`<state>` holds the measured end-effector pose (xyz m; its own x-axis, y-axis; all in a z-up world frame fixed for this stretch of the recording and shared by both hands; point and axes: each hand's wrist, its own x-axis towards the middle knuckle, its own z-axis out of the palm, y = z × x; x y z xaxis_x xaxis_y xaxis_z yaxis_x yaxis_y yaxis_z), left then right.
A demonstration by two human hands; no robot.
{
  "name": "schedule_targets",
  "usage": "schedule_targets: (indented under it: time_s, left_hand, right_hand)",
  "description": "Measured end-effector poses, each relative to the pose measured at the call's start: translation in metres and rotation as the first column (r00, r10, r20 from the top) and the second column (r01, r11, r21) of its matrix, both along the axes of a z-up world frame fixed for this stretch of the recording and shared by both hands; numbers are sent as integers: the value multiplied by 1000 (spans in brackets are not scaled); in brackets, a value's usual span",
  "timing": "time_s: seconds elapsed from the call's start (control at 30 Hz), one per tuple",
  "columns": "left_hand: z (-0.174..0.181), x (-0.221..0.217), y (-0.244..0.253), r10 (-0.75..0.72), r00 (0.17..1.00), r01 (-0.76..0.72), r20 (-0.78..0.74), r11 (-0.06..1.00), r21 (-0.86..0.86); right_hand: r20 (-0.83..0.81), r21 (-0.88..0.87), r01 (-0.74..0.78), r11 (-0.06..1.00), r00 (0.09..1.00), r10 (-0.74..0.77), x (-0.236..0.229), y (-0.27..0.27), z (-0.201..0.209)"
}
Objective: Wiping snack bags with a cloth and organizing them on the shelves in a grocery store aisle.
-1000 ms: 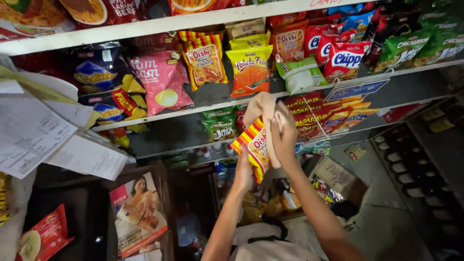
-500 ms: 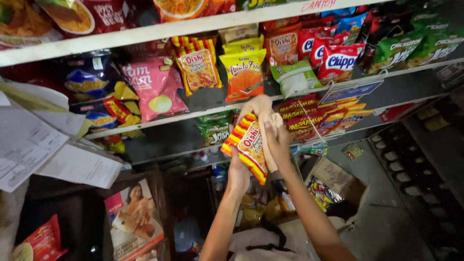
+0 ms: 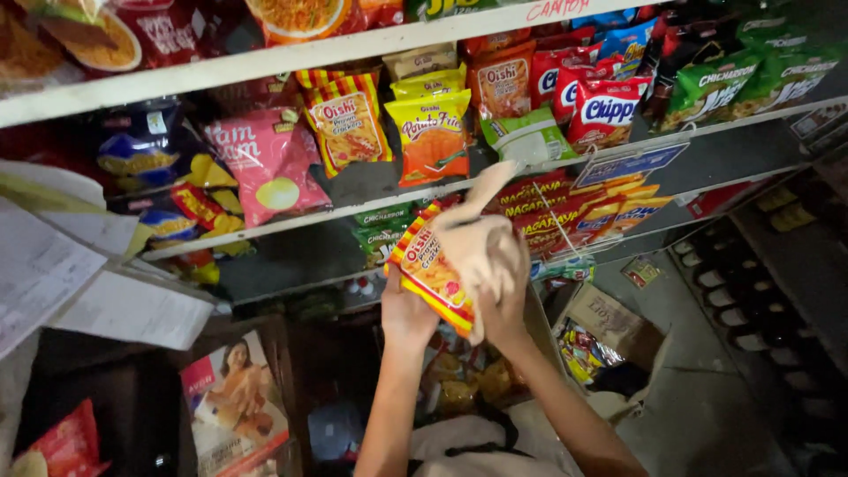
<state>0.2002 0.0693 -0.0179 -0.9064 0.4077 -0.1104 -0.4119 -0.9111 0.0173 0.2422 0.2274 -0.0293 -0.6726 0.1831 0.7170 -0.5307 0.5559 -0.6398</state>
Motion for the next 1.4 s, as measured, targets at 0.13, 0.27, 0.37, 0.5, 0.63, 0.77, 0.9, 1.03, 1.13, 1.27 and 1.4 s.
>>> schedule_targets:
  time_s: [0.13, 0.27, 0.37, 0.5, 0.63, 0.77, 0.9, 1.03, 1.13, 1.27, 1.4]
  left_hand:
    - [-41, -4, -6, -15, 1000, 13, 14, 996, 84]
    - [-25, 1, -17, 53, 999, -52, 9, 998, -32]
    - [-17, 6, -23, 137, 989, -143, -46, 974, -174]
    - [-13, 15, -4, 191, 946, -261, -261, 927, -269]
    - [-48, 33, 31, 178, 962, -260, -207, 826, -500]
    - [-57, 32, 38, 98, 993, -120, -72, 895, -430]
    - [-55, 29, 23, 146, 989, -147, -33, 909, -389]
    - [-34, 25, -2, 262, 961, -273, -85, 858, -435]
    - [-35, 13, -4, 324, 933, -359, -154, 815, -456]
    - [-43, 27, 27, 256, 836, -534, -486, 585, -610]
    - [-29, 30, 28, 84, 815, -484, -573, 643, -594]
  right_hand:
    - [73, 52, -33, 998, 997, 29, -17, 12, 13]
    - [155, -237, 84, 968, 987, -47, -44, 40, 11]
    - [158, -340, 119, 933, 985, -68, -32, 46, 31]
    - [22, 7, -255, 967, 967, 255, -11, 17, 39]
    - [-49, 505, 43, 862, 999, -21, 2, -49, 113]
    - [147, 403, 63, 913, 980, -132, -48, -24, 89]
    - [370, -2, -127, 992, 922, 119, -87, 28, -16]
    - [255, -22, -195, 981, 947, 194, -62, 54, -26]
    - [246, -262, -147, 954, 946, 214, -39, 54, -32]
    - [210, -115, -112, 987, 968, 135, 0, -21, 13]
    - [88, -105, -319, 942, 941, 328, 2, -55, 51]
